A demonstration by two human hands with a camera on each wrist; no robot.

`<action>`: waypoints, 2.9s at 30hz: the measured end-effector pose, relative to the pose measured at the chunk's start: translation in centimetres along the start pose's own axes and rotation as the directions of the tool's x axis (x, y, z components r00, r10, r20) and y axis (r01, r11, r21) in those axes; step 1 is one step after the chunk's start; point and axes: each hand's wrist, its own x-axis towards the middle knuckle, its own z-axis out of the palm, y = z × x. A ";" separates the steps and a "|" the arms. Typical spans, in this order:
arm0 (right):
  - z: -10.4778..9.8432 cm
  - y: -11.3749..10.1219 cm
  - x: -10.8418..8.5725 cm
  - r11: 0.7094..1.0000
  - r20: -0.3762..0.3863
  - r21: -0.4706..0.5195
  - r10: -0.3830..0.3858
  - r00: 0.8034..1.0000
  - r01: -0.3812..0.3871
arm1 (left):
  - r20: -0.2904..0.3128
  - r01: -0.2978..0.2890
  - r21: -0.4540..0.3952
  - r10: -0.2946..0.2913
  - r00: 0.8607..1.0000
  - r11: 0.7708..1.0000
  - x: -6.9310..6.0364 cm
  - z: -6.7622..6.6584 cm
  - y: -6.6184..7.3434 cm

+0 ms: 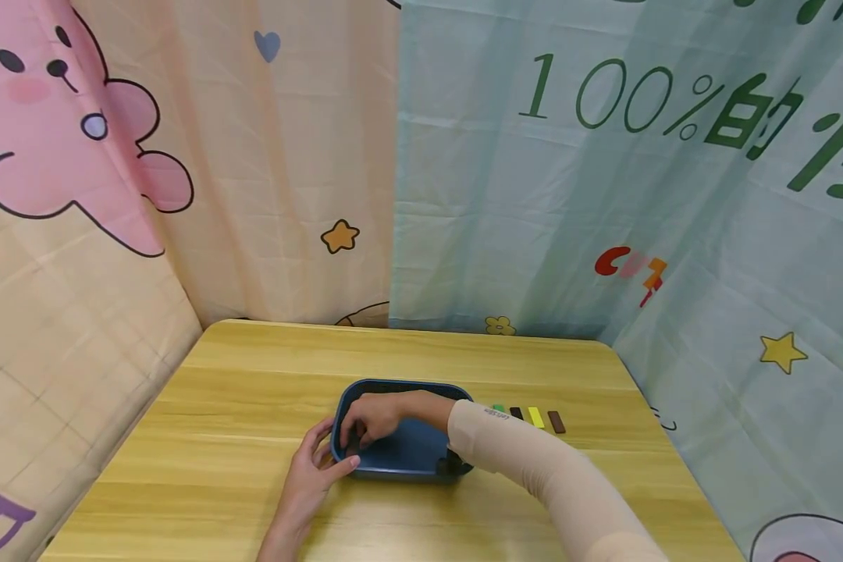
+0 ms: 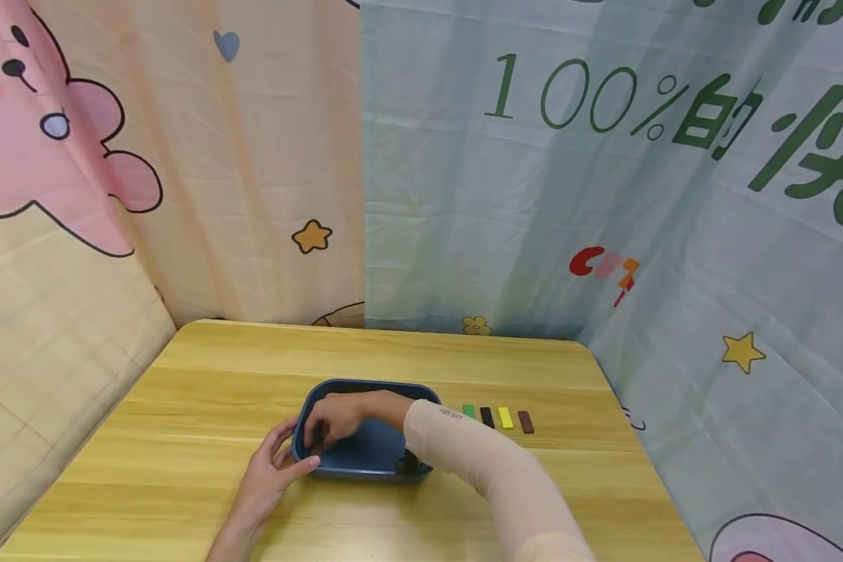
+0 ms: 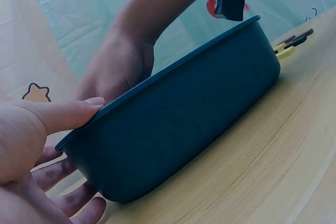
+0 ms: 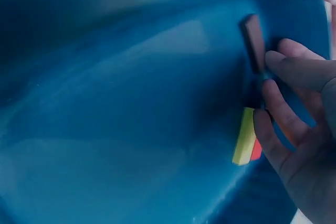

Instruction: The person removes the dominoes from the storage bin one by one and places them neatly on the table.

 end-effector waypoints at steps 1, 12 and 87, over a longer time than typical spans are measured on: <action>0.2 0.0 0.1 1.000 0.000 -0.012 0.006 1.000 -0.006 | 0.003 0.001 0.003 -0.001 1.000 1.000 0.0 0.0 0.0; 0.8 0.3 0.8 0.993 0.054 -0.116 0.006 0.999 0.000 | 0.006 0.008 0.003 -0.008 1.000 1.000 0.1 -0.1 -0.2; 0.3 2.5 -14.2 0.919 -0.482 0.302 0.377 0.791 -0.253 | -0.061 0.088 0.077 -0.084 0.995 0.993 0.6 0.3 0.2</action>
